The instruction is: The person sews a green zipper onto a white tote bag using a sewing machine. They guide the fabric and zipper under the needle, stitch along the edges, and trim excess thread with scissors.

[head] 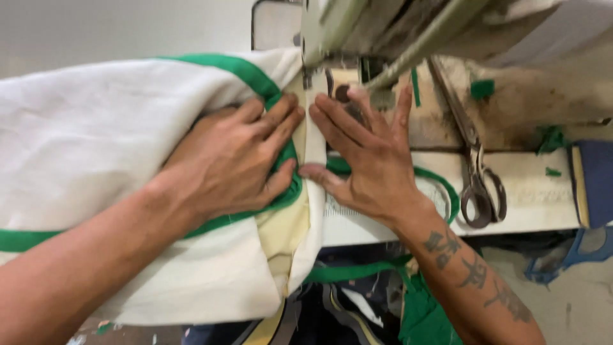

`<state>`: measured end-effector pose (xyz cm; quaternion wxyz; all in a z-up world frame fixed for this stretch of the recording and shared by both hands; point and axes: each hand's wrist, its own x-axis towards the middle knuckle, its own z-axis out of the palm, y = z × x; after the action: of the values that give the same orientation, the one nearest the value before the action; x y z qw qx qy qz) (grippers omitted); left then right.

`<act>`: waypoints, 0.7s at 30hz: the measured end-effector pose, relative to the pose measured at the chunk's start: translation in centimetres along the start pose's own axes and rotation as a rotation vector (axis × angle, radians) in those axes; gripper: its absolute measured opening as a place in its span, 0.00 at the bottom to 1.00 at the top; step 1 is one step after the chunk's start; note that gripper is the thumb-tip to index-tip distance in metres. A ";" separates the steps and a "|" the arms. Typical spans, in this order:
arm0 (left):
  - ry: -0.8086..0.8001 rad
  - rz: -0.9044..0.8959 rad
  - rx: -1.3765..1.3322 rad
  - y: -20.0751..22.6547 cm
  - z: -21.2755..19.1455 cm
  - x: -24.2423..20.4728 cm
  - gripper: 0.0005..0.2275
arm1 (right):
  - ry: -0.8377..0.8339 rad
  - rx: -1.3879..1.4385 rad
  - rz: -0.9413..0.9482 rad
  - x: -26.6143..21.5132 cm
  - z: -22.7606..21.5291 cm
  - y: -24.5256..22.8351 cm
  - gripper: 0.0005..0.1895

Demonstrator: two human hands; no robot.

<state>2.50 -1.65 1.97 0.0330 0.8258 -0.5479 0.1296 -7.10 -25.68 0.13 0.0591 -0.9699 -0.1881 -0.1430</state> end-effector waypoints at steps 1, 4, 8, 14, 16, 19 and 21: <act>-0.038 -0.017 -0.024 0.0 0.0 0.1 0.32 | 0.001 0.028 0.025 0.1 -0.1 0.0 0.41; -0.031 -0.038 -0.070 -0.2 0.7 -0.1 0.33 | -0.043 0.054 0.064 0.1 0.2 0.4 0.42; 0.044 -0.053 -0.067 -0.9 0.8 0.3 0.31 | -0.079 0.017 0.086 0.5 0.8 1.1 0.46; 0.060 -0.075 -0.046 -1.2 0.9 0.6 0.29 | -0.171 0.070 0.163 0.8 1.0 1.4 0.48; 0.073 -0.064 -0.039 -1.6 1.2 0.6 0.30 | -0.206 0.083 0.210 1.1 1.3 1.7 0.49; 0.096 -0.053 -0.038 -1.8 1.6 0.6 0.30 | -0.224 0.102 0.252 0.9 1.9 2.2 0.50; 0.106 -0.052 -0.039 -1.8 1.6 0.7 0.30 | -0.200 0.110 0.244 0.7 2.2 2.4 0.50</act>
<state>4.66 -1.86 0.71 0.0814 0.8309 -0.5262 0.1614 -5.00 -27.28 -1.93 0.1098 -0.9902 -0.0812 -0.0273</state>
